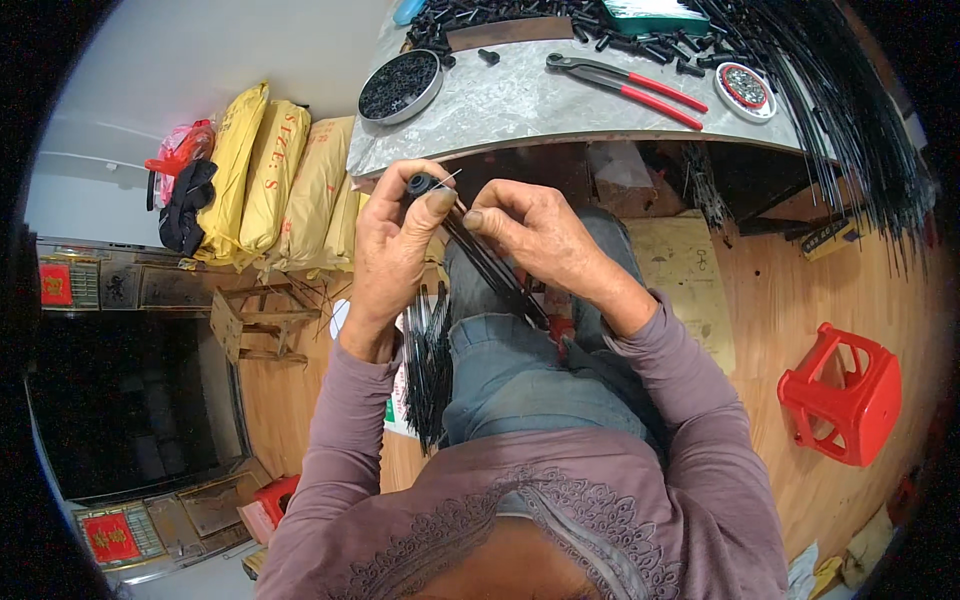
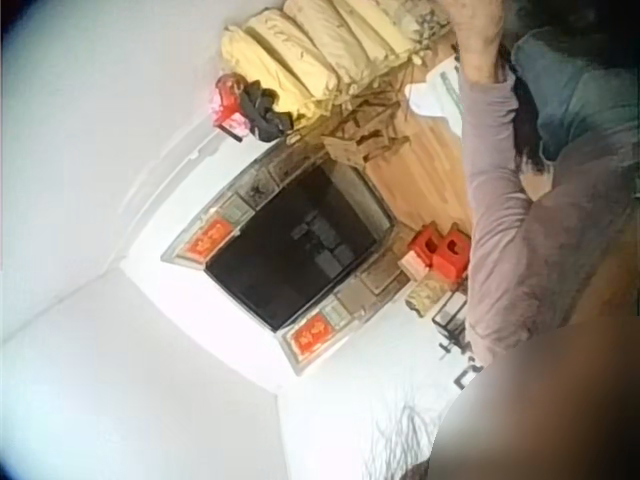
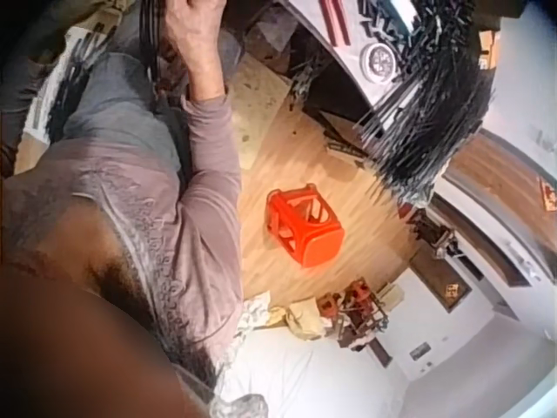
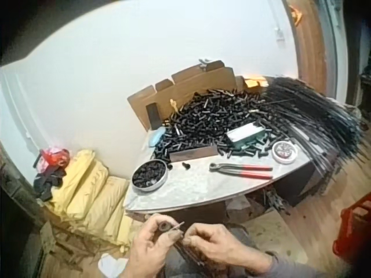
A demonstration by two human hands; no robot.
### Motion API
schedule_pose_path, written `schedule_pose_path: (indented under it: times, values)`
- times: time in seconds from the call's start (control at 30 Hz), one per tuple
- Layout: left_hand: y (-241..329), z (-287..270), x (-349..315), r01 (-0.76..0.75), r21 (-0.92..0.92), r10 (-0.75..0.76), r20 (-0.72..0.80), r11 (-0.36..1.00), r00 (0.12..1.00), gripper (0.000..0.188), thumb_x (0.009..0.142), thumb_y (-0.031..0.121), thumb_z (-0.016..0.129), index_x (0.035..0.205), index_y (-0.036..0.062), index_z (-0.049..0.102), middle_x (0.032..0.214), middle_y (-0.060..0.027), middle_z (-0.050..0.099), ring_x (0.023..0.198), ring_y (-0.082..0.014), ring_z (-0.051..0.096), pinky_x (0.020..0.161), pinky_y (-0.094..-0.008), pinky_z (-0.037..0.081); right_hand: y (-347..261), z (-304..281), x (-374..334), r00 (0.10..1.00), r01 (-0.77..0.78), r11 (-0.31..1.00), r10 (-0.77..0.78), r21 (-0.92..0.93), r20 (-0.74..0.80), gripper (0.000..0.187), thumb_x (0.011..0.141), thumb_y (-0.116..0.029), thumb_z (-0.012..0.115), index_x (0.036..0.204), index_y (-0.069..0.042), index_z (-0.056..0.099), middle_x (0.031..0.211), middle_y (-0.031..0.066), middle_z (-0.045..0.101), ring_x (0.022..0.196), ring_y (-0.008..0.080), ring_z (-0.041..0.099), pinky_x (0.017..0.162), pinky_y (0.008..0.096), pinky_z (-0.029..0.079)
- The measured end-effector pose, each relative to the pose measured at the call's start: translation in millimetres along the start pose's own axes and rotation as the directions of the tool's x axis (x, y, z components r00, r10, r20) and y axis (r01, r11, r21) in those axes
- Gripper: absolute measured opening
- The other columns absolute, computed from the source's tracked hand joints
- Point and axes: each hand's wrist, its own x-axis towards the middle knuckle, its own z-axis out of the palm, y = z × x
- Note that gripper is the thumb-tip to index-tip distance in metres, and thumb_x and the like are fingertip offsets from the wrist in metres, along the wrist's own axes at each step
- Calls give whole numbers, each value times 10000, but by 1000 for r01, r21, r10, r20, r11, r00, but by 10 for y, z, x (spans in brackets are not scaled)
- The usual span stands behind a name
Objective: Assembling plastic rake components by inserting tines into a connector and securing them.
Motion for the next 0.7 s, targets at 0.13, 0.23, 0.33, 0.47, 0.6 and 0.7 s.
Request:
schedule_pose_path:
  times: [0.13, 0.23, 0.33, 0.47, 0.6, 0.7]
  values:
    - [96, -98, 5, 97, -119, -69, 224, 988, 972, 250, 909, 277, 654, 955, 42, 581, 902, 12, 522, 826, -68, 469, 745, -217, 403, -108, 24, -73, 999, -25, 998, 27, -64, 23, 206, 943, -200, 602, 828, -33, 566, 675, -27, 531, 618, 43, 491, 540, 221, 405]
    - [1, -136, 71, 18, -184, 47, 343, 983, 938, 334, 915, 355, 628, 943, 34, 540, 902, -24, 492, 836, -105, 465, 773, -232, 387, -159, 55, -115, 999, -40, 997, 42, -70, 29, 212, 943, -198, 601, 818, -31, 561, 649, -31, 522, 591, 42, 480, 520, 220, 397]
    - [-119, -103, 34, 15, -240, 52, 271, 971, 961, 329, 915, 367, 629, 958, 47, 563, 877, -7, 546, 856, -84, 496, 806, -234, 402, -126, 87, -122, 1000, -16, 995, 17, -94, 9, 194, 935, -177, 606, 821, -25, 568, 629, -30, 520, 588, 44, 493, 520, 220, 406]
    - [-155, 98, 13, -14, -507, 21, 8, 862, 1000, 381, 948, 421, 544, 891, 45, 519, 782, -42, 531, 746, -109, 522, 720, -233, 432, -232, -10, -58, 976, 141, 931, -187, -336, -109, 104, 900, -107, 621, 896, -4, 609, 642, -13, 565, 638, 61, 558, 574, 224, 456]
    - [-245, 142, -33, -13, -532, -13, -45, 846, 999, 533, 953, 571, 406, 839, 59, 500, 668, -10, 482, 544, -66, 423, 501, -200, 347, -475, 10, 72, 881, 277, 807, -430, -522, -197, 117, 816, -82, 668, 898, -2, 642, 858, 50, 651, 763, 123, 628, 650, 256, 497]
    - [-193, 237, -75, 19, -458, -109, -169, 889, 980, 543, 948, 593, 401, 825, 76, 512, 619, 27, 457, 519, -38, 394, 475, -183, 316, -518, 79, 200, 625, 487, 425, -780, -763, -36, 207, 763, -190, 720, 879, -36, 644, 871, 92, 626, 779, 244, 626, 622, 323, 507]
